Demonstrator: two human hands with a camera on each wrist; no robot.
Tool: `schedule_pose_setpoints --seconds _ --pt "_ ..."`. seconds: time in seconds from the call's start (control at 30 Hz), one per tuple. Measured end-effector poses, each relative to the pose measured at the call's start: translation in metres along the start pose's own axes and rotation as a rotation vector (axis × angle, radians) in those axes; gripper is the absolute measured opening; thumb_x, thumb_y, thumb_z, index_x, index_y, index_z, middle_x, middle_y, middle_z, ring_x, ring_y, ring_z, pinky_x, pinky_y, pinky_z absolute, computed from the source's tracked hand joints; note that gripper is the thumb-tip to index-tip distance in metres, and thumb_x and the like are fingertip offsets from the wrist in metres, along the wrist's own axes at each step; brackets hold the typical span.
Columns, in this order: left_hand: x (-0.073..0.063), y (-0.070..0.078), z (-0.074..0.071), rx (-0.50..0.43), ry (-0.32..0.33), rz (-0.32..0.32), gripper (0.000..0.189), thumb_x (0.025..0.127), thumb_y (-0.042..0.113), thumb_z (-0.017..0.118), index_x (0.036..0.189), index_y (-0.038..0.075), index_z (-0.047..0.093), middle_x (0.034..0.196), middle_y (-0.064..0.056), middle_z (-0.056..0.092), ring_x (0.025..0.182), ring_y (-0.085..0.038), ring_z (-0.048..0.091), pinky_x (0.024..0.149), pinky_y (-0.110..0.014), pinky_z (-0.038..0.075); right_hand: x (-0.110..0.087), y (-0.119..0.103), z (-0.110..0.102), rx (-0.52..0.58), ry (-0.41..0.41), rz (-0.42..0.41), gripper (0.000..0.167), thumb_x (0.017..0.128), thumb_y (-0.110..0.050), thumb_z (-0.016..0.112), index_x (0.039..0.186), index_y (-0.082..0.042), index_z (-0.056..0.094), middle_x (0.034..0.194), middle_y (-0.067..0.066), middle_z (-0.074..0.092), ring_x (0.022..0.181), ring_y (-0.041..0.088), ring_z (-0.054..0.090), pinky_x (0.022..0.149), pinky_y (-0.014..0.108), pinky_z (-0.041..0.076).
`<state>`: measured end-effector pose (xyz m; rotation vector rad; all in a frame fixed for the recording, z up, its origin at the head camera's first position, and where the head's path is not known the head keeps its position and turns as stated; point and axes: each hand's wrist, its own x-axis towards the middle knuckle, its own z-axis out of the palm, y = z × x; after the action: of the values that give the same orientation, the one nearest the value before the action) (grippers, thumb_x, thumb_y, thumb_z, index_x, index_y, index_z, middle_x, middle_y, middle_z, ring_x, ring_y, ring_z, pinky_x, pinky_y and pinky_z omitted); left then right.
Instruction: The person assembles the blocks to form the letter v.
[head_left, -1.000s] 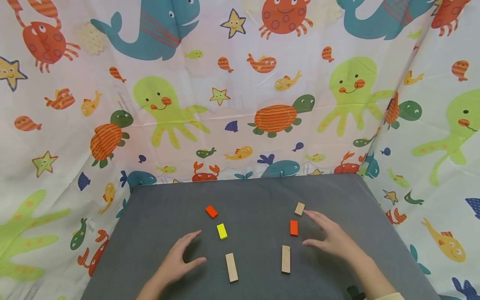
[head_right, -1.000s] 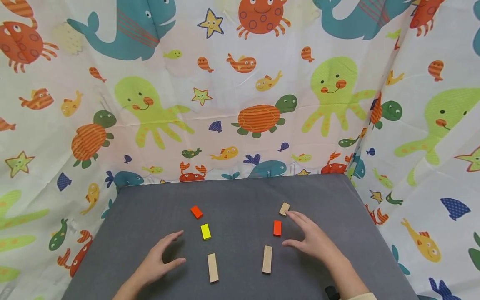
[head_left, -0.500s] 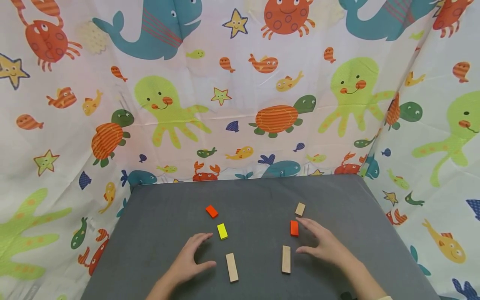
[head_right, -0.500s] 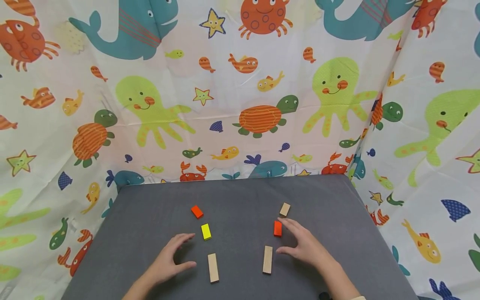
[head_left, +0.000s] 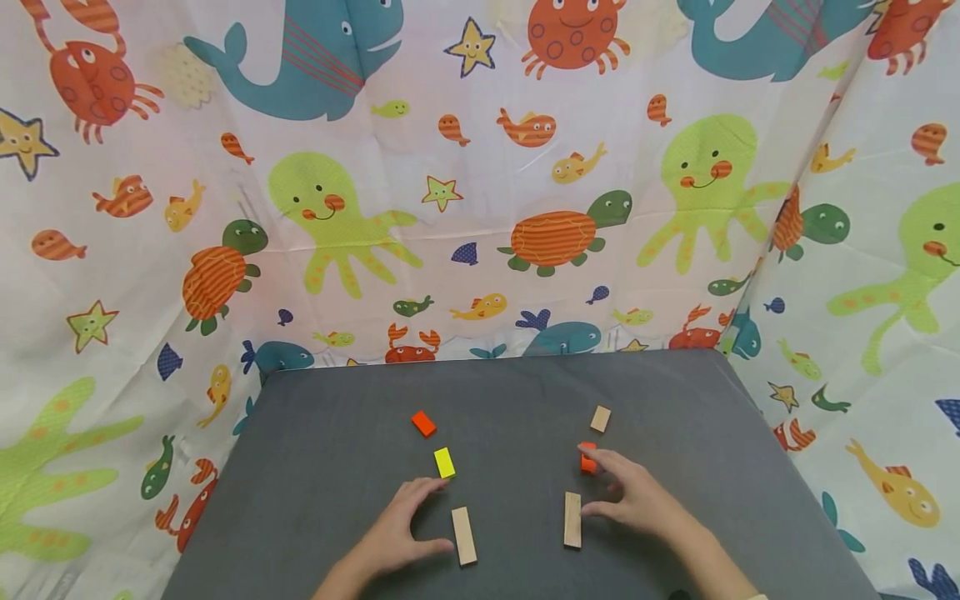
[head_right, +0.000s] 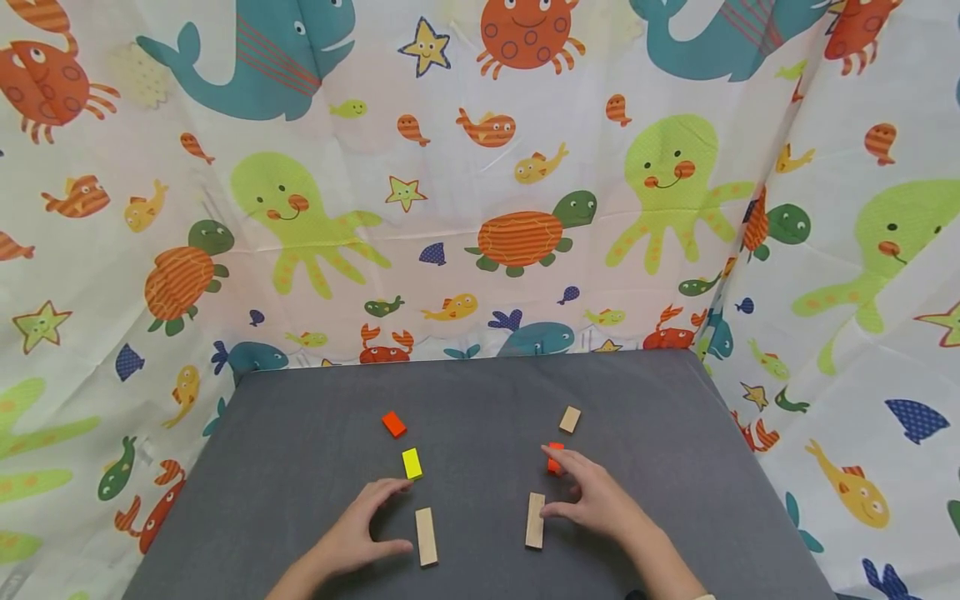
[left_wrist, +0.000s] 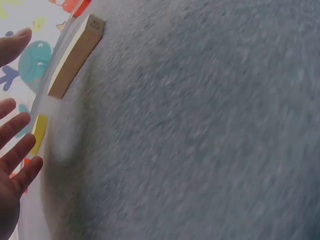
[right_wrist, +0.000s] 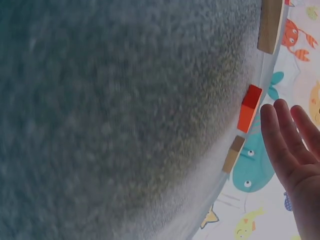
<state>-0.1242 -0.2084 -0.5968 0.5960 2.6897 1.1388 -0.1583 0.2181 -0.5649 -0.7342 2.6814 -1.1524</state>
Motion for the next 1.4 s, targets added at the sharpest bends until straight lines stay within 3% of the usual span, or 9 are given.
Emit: schedule_pose_setpoints --seconds 0.2,0.37,0.5,0.93,1.2,1.3,1.4 --pt "0.001 0.003 0.011 0.062 -0.019 0.006 0.089 0.073 0.062 0.082 0.146 0.022 0.051 0.141 0.006 0.053 0.127 -0.021 0.046 0.103 -0.058 0.037 0.001 -0.004 0.008 0.031 -0.046 -0.016 0.094 0.073 -0.044 0.089 0.152 -0.019 0.045 0.138 0.014 0.059 0.109 0.031 0.061 0.078 0.032 0.059" --pt "0.003 0.005 0.016 0.086 -0.008 0.045 0.085 0.069 0.058 0.086 0.14 0.023 0.057 0.131 0.007 0.056 0.123 -0.018 0.044 0.096 -0.047 0.035 0.002 -0.002 0.014 0.039 -0.043 -0.07 0.092 0.072 -0.04 0.089 0.149 -0.012 0.048 0.133 0.014 0.061 0.106 0.03 0.062 0.075 0.03 0.058" --pt "0.005 0.006 0.018 0.081 -0.036 0.035 0.083 0.068 0.057 0.088 0.139 0.027 0.057 0.129 0.008 0.055 0.121 -0.017 0.042 0.092 -0.043 0.033 0.002 -0.002 0.016 0.044 -0.045 -0.074 0.092 0.071 -0.04 0.09 0.148 -0.008 0.049 0.132 0.014 0.062 0.105 0.029 0.062 0.074 0.03 0.058" --pt "0.008 0.008 0.022 0.176 -0.065 0.002 0.085 0.062 0.066 0.086 0.134 0.029 0.06 0.121 0.012 0.057 0.114 -0.013 0.046 0.092 -0.05 0.032 -0.001 -0.002 0.025 0.017 -0.071 -0.043 0.095 0.069 -0.047 0.089 0.146 -0.006 0.051 0.132 0.011 0.062 0.107 0.027 0.061 0.079 0.031 0.057" --pt "0.012 0.008 0.022 0.212 -0.091 -0.02 0.085 0.06 0.067 0.087 0.132 0.029 0.063 0.121 0.013 0.056 0.114 -0.014 0.045 0.089 -0.047 0.033 0.0 -0.006 0.025 -0.001 -0.107 0.018 0.094 0.069 -0.05 0.089 0.143 -0.006 0.053 0.132 0.008 0.058 0.111 0.028 0.061 0.082 0.032 0.057" --pt "0.014 0.011 0.024 0.224 -0.067 -0.005 0.083 0.063 0.064 0.088 0.133 0.027 0.063 0.121 0.012 0.055 0.115 -0.015 0.045 0.092 -0.049 0.033 -0.001 -0.007 0.026 0.004 -0.109 0.03 0.094 0.068 -0.048 0.09 0.142 -0.004 0.053 0.132 0.008 0.057 0.11 0.027 0.061 0.081 0.031 0.056" --pt "0.017 0.016 0.027 0.262 0.0 0.031 0.082 0.065 0.06 0.088 0.134 0.024 0.062 0.121 0.011 0.055 0.115 -0.015 0.044 0.096 -0.053 0.032 -0.001 -0.008 0.027 0.007 -0.104 0.032 0.096 0.066 -0.047 0.092 0.141 -0.003 0.052 0.132 0.008 0.057 0.107 0.025 0.061 0.081 0.03 0.056"
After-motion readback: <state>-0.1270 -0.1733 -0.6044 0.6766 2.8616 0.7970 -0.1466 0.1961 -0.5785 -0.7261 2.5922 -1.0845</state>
